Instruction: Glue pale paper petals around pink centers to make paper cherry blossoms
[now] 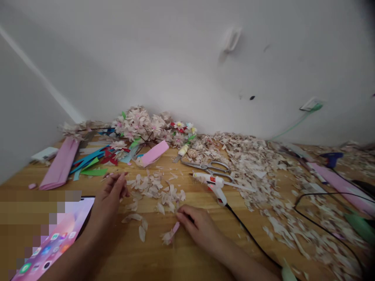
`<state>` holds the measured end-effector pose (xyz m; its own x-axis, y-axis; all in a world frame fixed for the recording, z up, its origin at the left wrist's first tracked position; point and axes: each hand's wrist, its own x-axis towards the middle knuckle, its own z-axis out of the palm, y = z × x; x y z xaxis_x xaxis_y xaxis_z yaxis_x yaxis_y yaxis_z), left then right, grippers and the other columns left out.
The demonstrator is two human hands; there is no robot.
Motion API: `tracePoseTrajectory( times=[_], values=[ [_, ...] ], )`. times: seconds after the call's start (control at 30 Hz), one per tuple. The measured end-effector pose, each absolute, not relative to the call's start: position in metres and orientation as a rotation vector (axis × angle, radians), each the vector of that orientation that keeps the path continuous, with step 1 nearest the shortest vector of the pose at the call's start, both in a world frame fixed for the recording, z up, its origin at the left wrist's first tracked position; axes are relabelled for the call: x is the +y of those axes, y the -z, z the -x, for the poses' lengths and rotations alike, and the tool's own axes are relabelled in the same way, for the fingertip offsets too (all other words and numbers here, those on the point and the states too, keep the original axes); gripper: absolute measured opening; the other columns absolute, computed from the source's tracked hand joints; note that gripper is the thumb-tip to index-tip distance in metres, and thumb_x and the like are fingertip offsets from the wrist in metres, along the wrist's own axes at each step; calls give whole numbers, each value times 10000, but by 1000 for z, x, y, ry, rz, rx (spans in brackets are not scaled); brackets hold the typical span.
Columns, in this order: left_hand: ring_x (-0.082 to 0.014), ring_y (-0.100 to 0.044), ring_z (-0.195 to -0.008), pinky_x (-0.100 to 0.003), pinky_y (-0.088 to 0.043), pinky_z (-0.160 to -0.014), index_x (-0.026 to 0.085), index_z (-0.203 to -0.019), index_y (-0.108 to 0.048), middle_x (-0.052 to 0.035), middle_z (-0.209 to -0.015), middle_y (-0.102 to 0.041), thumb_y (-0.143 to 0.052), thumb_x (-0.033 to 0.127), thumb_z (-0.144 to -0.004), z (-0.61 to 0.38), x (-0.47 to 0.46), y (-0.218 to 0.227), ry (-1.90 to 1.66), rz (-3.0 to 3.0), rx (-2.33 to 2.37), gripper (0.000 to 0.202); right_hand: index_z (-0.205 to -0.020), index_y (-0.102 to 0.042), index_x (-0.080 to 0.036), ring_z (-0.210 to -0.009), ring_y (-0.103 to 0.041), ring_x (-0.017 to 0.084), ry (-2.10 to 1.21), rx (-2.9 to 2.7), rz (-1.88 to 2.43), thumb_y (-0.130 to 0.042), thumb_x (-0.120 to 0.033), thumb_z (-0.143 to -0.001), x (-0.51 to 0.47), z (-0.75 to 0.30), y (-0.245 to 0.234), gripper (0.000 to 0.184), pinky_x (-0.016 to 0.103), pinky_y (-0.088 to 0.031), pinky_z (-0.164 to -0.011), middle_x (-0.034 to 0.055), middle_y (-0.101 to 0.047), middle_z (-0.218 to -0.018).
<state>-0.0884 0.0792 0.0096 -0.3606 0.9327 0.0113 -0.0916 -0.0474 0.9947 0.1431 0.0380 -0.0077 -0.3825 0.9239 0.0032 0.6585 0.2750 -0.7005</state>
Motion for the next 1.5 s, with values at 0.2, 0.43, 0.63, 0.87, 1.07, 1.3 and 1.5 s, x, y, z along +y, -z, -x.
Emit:
tracePoseTrajectory(
  times=[0.2,0.43,0.63,0.87,1.07,1.3,1.5],
  values=[
    [-162,-578,-684,-275,-472,-545,218,-1062,-485,-3,-838,-574,-565,290,-720,82,74,6,-1231,-1681,1574,359,-801,-571,-189,-618,-557,151,-745,-2128,1384,-371,-219,-895,42,-155,-1,223,244,-389,-568,20,-622,-688],
    [-268,-544,-1078,-471,-448,-904,181,-1213,-396,-129,-1159,-577,-414,205,-804,80,71,18,-870,-2326,1591,409,-795,-616,-184,-722,-596,181,-600,-2170,1379,-455,-206,-858,46,-164,2,174,273,-421,-643,45,-667,-773],
    [-252,-551,-1085,-450,-458,-913,163,-1151,-501,-127,-1172,-602,-387,58,-709,74,68,19,-752,-2454,1378,468,-602,-613,-183,-612,-563,170,-564,-2212,1413,-454,-259,-879,49,-162,7,329,271,-400,-576,22,-613,-591],
    [-216,-548,-1085,-505,-283,-1046,213,-1222,-421,-24,-1030,-685,-371,47,-744,72,64,8,-663,-2456,1338,508,-1085,-593,-198,-1024,-525,198,-608,-2120,1190,-482,-172,-843,58,-157,14,268,361,-407,-894,72,-636,-1074],
    [-220,-515,-1133,-468,-343,-1020,209,-1195,-466,-51,-1209,-591,-391,27,-708,71,61,2,-615,-2539,1233,525,-1143,-538,-230,-983,-532,191,-680,-2174,1126,-446,-120,-832,54,-153,11,342,355,-437,-859,55,-630,-1026],
    [-207,-599,-990,-556,-219,-1064,154,-1106,-499,-33,-894,-710,-381,36,-718,77,68,6,-637,-2493,1350,422,-1114,-544,-193,-1051,-496,201,-641,-2143,1203,-440,-110,-822,55,-150,12,321,368,-420,-896,77,-608,-1077],
    [-214,-580,-1038,-493,-339,-1021,195,-1142,-489,-45,-1043,-676,-392,34,-696,69,62,3,-733,-2510,1295,484,-1087,-550,-209,-1004,-531,196,-646,-2126,1207,-438,-109,-821,53,-151,9,306,363,-437,-864,65,-619,-1042]
  ],
)
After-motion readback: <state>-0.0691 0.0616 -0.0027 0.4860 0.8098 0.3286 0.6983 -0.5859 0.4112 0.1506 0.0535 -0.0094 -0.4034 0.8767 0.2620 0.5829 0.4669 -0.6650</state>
